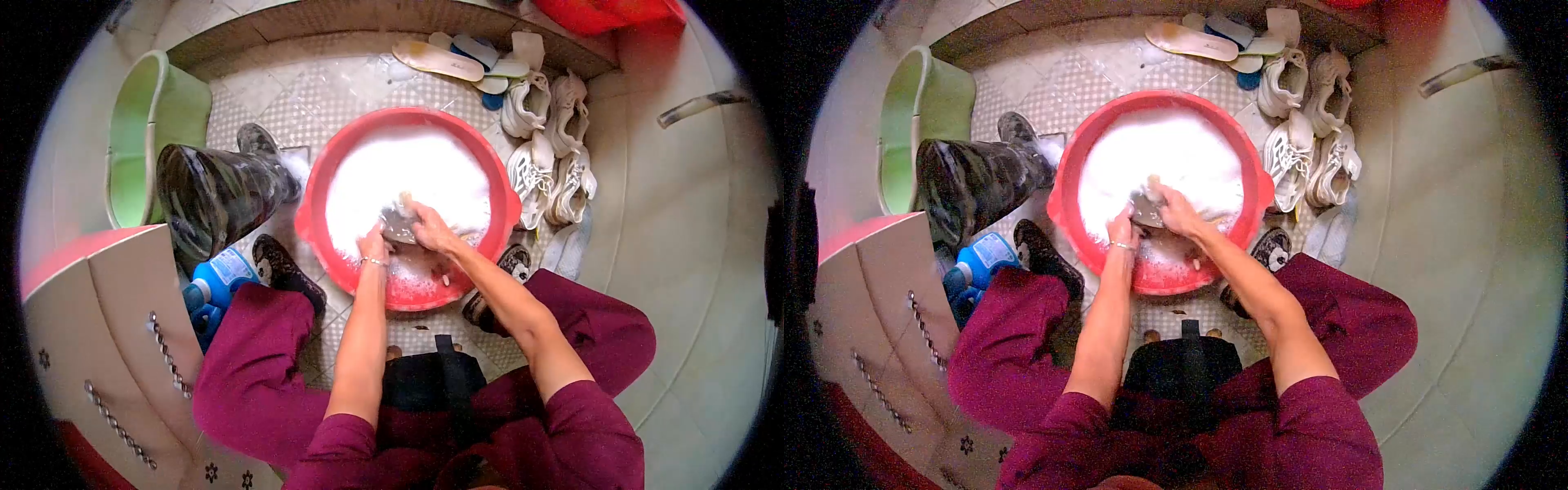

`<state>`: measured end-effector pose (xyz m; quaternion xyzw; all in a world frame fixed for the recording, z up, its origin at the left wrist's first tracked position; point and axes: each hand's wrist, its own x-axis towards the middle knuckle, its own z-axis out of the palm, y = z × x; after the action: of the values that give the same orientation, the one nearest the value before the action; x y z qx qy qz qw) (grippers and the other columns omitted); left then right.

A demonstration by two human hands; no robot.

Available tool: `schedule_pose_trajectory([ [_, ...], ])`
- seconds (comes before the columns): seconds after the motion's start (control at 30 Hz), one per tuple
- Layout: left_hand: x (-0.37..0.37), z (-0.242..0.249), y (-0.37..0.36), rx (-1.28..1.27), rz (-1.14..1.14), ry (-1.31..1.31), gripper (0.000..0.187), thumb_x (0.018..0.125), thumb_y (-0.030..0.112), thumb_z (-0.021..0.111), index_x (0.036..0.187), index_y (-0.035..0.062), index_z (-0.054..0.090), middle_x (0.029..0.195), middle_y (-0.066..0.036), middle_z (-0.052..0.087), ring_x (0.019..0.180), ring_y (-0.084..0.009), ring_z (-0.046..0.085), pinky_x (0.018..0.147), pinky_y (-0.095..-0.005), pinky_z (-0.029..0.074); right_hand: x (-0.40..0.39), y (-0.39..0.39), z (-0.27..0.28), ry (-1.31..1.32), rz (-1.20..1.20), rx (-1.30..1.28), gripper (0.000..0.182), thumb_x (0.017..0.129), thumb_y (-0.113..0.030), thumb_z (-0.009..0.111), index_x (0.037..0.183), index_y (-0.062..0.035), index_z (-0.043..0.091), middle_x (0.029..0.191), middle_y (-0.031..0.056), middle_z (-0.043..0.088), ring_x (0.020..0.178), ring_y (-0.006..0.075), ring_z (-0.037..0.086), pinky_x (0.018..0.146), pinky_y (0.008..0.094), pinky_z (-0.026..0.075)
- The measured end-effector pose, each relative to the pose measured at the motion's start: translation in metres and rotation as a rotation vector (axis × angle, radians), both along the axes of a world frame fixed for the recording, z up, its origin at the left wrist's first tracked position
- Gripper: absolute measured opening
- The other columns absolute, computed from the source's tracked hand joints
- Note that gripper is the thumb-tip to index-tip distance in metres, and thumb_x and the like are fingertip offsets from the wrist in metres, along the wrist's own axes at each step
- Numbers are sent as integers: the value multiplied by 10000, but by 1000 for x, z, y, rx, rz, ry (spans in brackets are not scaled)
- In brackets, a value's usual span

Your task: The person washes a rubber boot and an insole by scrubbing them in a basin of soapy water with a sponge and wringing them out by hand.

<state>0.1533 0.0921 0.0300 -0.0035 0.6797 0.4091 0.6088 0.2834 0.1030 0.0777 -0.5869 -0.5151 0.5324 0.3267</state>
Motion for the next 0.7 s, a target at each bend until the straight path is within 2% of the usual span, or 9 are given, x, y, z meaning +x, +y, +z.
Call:
schedule_pose_trajectory([
  [0.03, 1, 21, 6, 11, 2, -1, 238, 781, 182, 535, 876, -33, 576, 799, -119, 590, 695, -211, 572, 626, -327, 470, 7, 5, 25, 70, 97, -201, 399, 693, -6, 456, 1090, 18, 487, 1008, 157, 552, 966, 204, 498, 857, 308, 374],
  [0.17, -1, 70, 9, 218, -133, -170, 340, 823, 347, 504, 837, 11, 548, 768, -82, 569, 677, -184, 565, 598, -297, 471, 17, -6, 49, -4, 128, -60, 367, 706, -107, 579, 1054, -6, 525, 948, 148, 584, 892, 233, 543, 798, 325, 412],
  [0.3, -12, 108, 7, 284, -392, -85, 361, 825, 400, 492, 694, 63, 511, 595, -13, 501, 475, -108, 463, 428, -241, 385, 25, 2, 110, 222, 165, -535, 157, 716, -129, 609, 837, -37, 570, 680, 4, 548, 598, 78, 479, 542, 237, 405],
  [0.4, -20, 115, 5, 308, -505, -115, 416, 829, 451, 452, 644, 81, 491, 499, 29, 425, 353, -65, 351, 324, -200, 271, 27, 0, 113, 189, 159, -150, 118, 739, -111, 562, 800, -13, 540, 632, 8, 516, 596, 83, 471, 541, 248, 404],
  [0.47, -19, 113, 7, 498, -524, 198, 465, 819, 537, 380, 660, 114, 488, 493, 30, 426, 365, -63, 357, 333, -185, 253, 22, -2, 128, 119, 180, 9, 128, 748, -119, 541, 820, -13, 538, 634, 17, 520, 588, 105, 487, 542, 264, 409],
  [0.53, -17, 128, 8, 450, -428, 75, 524, 818, 572, 325, 684, 105, 521, 521, 27, 454, 390, -66, 391, 345, -197, 287, 15, -8, 157, 141, 107, -228, 137, 752, -137, 531, 827, -23, 541, 647, 39, 534, 591, 132, 503, 560, 286, 417],
  [0.57, -14, 133, 6, 437, -417, 73, 537, 820, 573, 318, 700, 95, 534, 538, 23, 467, 403, -73, 411, 357, -199, 312, 11, -6, 132, 49, 117, 131, 150, 748, -153, 530, 828, -26, 542, 651, 70, 544, 580, 158, 509, 570, 314, 422],
  [0.67, -3, 169, -3, 396, -410, 169, 558, 835, 554, 298, 782, 54, 541, 646, -17, 538, 495, -106, 500, 452, -217, 413, -2, -16, 132, -68, -77, 320, 153, 740, -155, 536, 816, -22, 546, 649, 86, 552, 564, 167, 505, 570, 321, 422],
  [0.7, 0, 171, -6, 432, -234, 26, 528, 847, 526, 302, 785, 55, 533, 632, -12, 531, 517, -102, 512, 460, -216, 421, -9, -17, 125, -29, -174, 498, 153, 743, -151, 540, 799, -8, 548, 632, 84, 546, 550, 161, 495, 550, 314, 417],
])
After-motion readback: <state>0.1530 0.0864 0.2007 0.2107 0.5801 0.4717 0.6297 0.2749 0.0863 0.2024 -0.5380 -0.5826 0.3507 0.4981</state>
